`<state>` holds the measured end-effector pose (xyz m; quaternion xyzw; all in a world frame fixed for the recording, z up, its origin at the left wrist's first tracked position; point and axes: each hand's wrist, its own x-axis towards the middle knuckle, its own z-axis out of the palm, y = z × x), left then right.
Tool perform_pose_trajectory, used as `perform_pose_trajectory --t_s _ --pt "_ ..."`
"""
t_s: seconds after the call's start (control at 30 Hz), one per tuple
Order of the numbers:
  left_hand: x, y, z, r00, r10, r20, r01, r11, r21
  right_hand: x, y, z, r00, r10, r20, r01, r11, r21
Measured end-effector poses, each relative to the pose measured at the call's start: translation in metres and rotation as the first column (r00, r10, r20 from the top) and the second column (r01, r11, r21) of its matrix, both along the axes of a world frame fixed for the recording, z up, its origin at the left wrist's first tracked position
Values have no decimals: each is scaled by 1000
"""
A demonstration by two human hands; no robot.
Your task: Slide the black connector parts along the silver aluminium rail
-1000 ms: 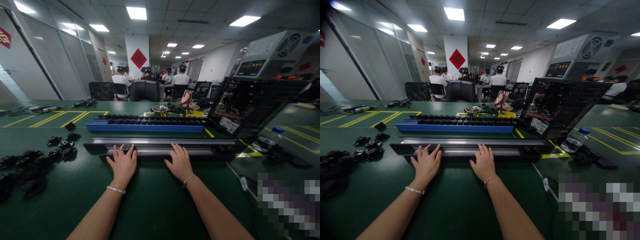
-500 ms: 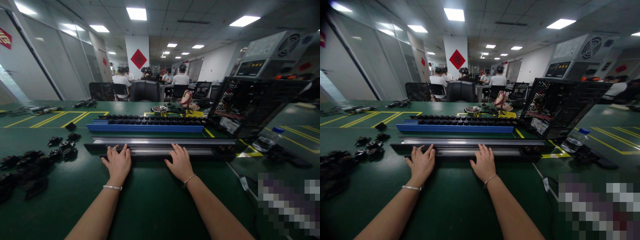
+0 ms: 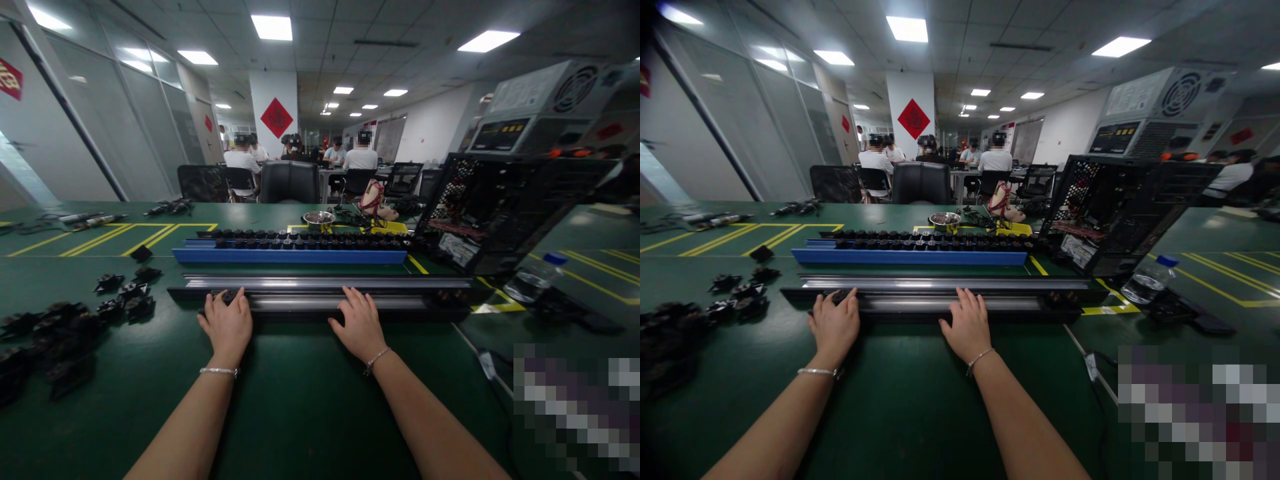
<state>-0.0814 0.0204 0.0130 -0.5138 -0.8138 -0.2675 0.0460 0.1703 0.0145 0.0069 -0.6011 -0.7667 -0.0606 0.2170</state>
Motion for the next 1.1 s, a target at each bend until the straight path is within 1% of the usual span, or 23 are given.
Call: perform_pose_trajectory --t_s 0.37,0.6,0.8,1.0,1.1 --pt "-8 3 -2 1000 27 9 -28 999 32 0 0 0 1000 -1 2 1 1000 2" --pt "-23 7 -2 997 56 46 -60 995 76 0 0 1 1000 3 -2 -3 1000 -6" --pt "-31 10 -2 998 56 39 -59 994 93 0 0 1 1000 0 -10 0 1000 -19" --pt "-51 15 -3 990 84 117 -97 989 110 0 1 0 1000 -3 -17 3 1000 -15" --pt "-61 17 -3 988 99 119 -111 989 102 0 1 -1 1000 -2 -14 2 1000 -9"
